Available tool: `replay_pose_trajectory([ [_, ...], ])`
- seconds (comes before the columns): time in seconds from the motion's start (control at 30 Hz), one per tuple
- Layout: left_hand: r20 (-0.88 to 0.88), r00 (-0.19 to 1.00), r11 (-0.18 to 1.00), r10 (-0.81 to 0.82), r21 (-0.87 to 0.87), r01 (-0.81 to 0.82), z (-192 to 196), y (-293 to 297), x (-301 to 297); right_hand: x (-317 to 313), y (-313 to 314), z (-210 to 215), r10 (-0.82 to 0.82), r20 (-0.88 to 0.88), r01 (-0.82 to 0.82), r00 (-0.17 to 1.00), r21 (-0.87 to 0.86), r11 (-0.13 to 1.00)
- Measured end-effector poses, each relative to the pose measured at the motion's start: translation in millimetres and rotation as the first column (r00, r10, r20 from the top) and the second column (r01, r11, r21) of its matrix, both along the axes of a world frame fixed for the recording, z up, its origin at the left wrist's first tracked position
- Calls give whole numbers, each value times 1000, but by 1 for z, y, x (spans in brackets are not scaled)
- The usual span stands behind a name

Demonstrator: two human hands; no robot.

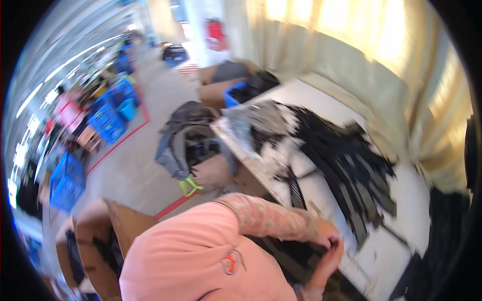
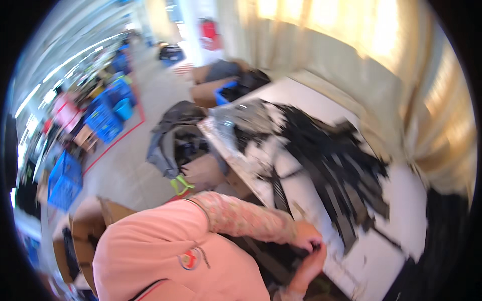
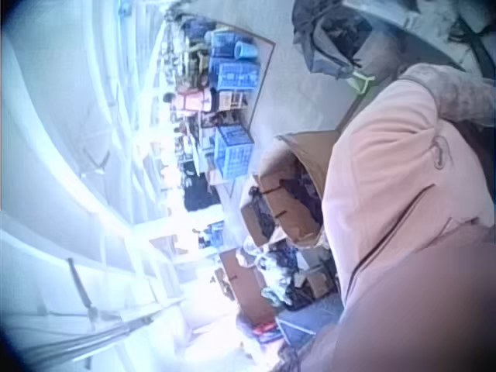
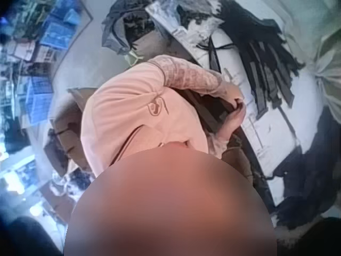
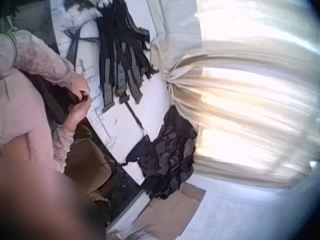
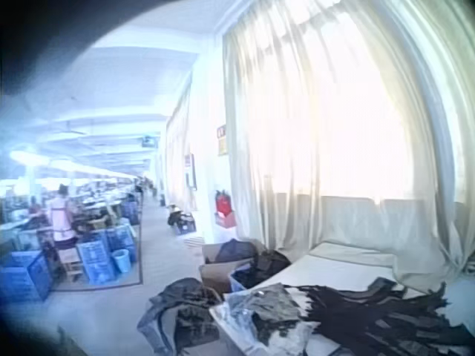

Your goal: Cutting and assembling components for tactical or outdoor equipment bags/vests.

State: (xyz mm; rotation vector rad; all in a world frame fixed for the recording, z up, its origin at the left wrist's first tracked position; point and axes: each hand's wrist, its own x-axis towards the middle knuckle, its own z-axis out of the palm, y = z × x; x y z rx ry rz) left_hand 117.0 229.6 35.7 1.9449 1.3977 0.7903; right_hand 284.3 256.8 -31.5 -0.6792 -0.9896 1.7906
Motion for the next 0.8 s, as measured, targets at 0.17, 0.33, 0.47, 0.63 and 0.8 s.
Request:
replay_pose_trajectory([
  [0.17,24,1000,999,21,-37,-20,2,-9,-16,-17,-38,105,-430,583,-297,690,769,566],
  [0.33,-5,994,985,-108,136,108,11,-19,-9,-3,-18,107,-422,728,-360,540,653,666],
  [0.47,-90,983,907,-160,381,182,20,-31,-1,2,-11,99,-162,743,-68,650,269,961],
  [0.63,-38,999,985,-12,173,19,21,-42,-10,-4,-11,63,-176,686,-64,706,308,949],
  [0.8,138,990,997,24,74,-34,25,-35,-3,-14,-42,110,-272,677,-216,684,544,811],
])
